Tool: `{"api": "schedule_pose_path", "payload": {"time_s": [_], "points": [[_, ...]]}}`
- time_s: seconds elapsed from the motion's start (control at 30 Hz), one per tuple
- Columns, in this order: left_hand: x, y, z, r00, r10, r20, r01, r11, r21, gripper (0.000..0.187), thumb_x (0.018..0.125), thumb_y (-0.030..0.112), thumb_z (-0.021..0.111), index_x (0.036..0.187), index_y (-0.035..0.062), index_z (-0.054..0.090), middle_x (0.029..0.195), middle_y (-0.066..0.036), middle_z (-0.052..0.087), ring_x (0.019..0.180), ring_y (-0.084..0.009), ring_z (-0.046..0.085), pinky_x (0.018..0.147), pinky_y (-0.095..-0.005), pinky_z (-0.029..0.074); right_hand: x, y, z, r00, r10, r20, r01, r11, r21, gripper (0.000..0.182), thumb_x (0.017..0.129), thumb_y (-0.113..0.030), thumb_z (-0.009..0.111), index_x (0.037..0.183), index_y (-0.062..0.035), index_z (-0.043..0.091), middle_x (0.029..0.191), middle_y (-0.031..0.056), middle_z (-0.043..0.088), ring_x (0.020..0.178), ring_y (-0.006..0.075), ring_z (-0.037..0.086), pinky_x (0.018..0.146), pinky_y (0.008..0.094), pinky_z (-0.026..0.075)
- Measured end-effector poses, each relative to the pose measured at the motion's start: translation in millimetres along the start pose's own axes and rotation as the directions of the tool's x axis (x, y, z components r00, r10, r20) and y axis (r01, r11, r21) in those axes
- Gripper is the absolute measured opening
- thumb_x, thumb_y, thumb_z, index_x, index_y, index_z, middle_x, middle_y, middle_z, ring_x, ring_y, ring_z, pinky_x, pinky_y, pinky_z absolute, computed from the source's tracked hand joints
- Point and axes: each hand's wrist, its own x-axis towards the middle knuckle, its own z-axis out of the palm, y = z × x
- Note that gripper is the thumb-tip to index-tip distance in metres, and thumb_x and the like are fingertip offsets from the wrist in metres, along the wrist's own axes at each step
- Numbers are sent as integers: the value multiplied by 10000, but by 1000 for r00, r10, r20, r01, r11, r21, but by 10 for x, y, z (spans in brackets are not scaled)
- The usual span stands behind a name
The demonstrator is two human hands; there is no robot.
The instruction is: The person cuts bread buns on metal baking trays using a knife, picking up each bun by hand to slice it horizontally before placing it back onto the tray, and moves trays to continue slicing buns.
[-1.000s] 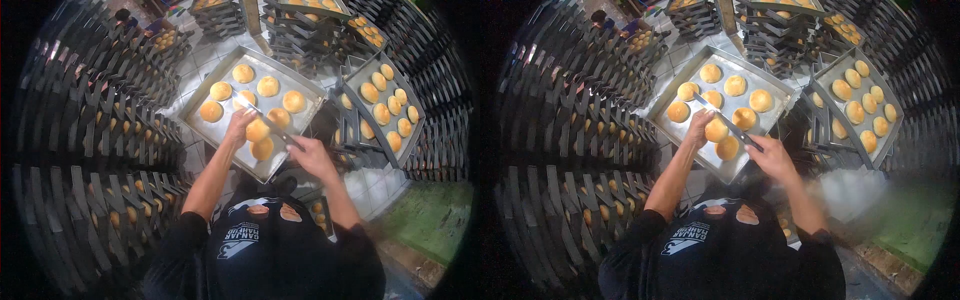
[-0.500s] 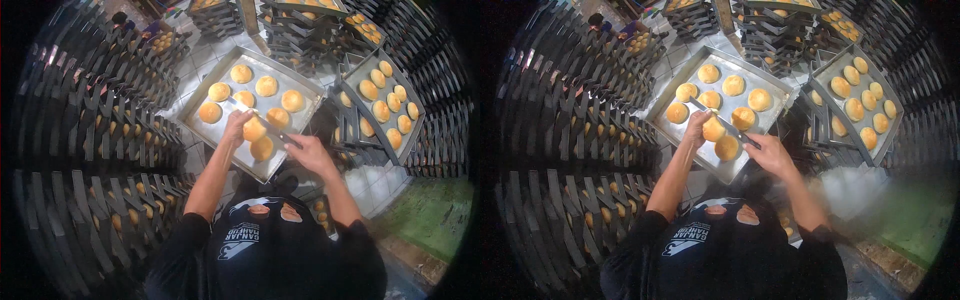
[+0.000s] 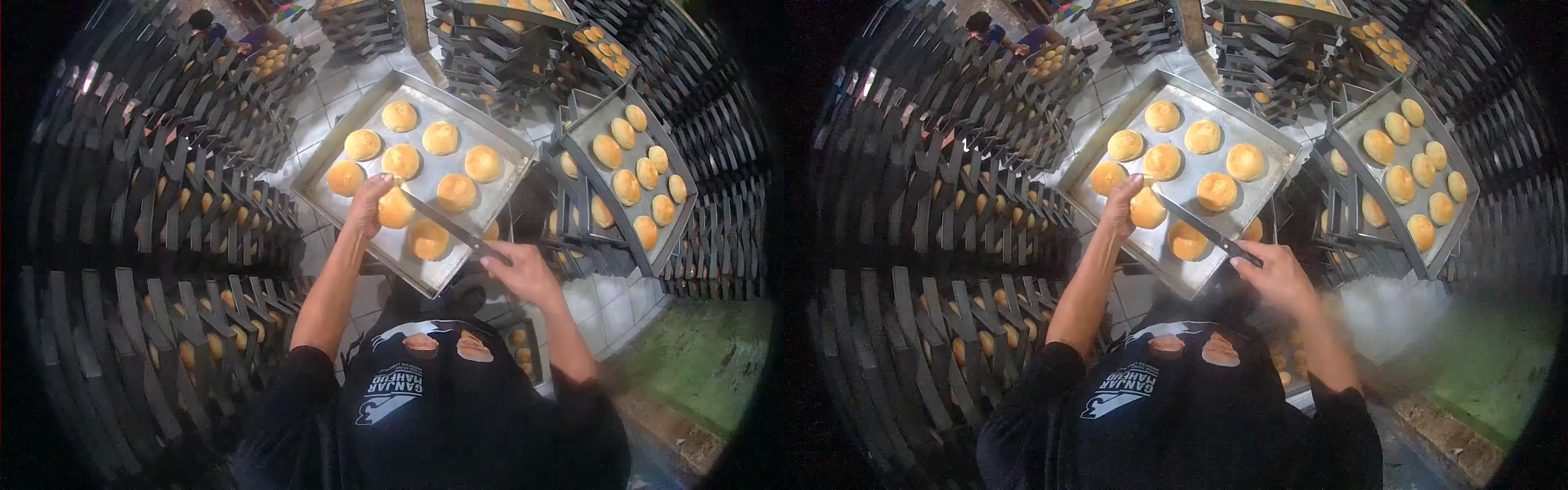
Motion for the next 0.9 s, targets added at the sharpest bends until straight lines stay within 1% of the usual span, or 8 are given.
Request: {"api": "schedule_pose_path", "payload": {"time_s": [0.1,0.23,0.43,0.47,0.57,0.73,0.8,0.9], "points": [[-14,-164,91,998,-52,-17,52,999,-9,328,938,269,722,1111,-1,654,994,-98,711,841,-188,724,713,-368,619,136,79,299,996,-26,-80,40,982,184,352,965,-246,675,1247,-38,697,760,71,676,690,110,612,645,314,502],[19,-338,254,992,0,-126,-13,995,-103,320,949,284,721,1099,7,665,969,-88,714,790,-188,711,672,-360,602,351,2,426,983,-91,-157,103,992,67,366,956,-237,691,1251,-20,690,792,97,695,706,134,633,674,325,513],[-36,-75,21,995,38,-95,-49,993,-109,322,976,317,689,1103,26,636,1004,-80,693,840,-183,701,720,-366,602,-25,177,365,996,-19,-83,26,996,85,379,964,-219,685,1282,-14,674,755,63,698,692,118,648,665,310,520],[35,-236,-5,992,11,-126,-25,994,-111,330,981,329,686,1119,33,638,1004,-77,687,848,-183,694,731,-375,598,47,264,500,982,-104,-156,118,989,85,367,969,-217,676,1270,-7,673,750,60,694,684,121,642,651,313,511],[-30,-402,352,991,29,-134,-51,985,-164,339,985,340,683,1135,39,640,1011,-78,684,849,-185,687,740,-380,593,357,64,656,984,-54,-171,72,992,103,361,971,-217,676,1260,-1,674,751,55,686,686,115,639,652,302,510],[39,-142,26,988,61,-139,-85,980,-180,410,1003,398,647,1187,34,614,1043,-96,696,916,-220,715,788,-401,610,88,228,611,966,-152,-211,171,982,79,371,971,-226,679,1270,-6,671,773,87,696,704,128,652,677,299,524],[-1,-171,50,987,53,-153,-85,973,-212,420,1006,412,639,1191,36,614,1042,-95,696,913,-219,714,785,-399,606,-29,304,634,987,-60,-146,94,967,237,386,971,-227,684,1277,7,665,785,87,700,710,127,651,675,301,524],[-9,-411,336,976,24,-218,-85,958,-275,448,1013,451,623,1188,39,614,1039,-88,695,910,-215,706,781,-390,593,211,239,837,963,-112,-244,147,981,130,396,969,-226,689,1277,21,664,796,81,707,718,115,650,674,299,524]]}}
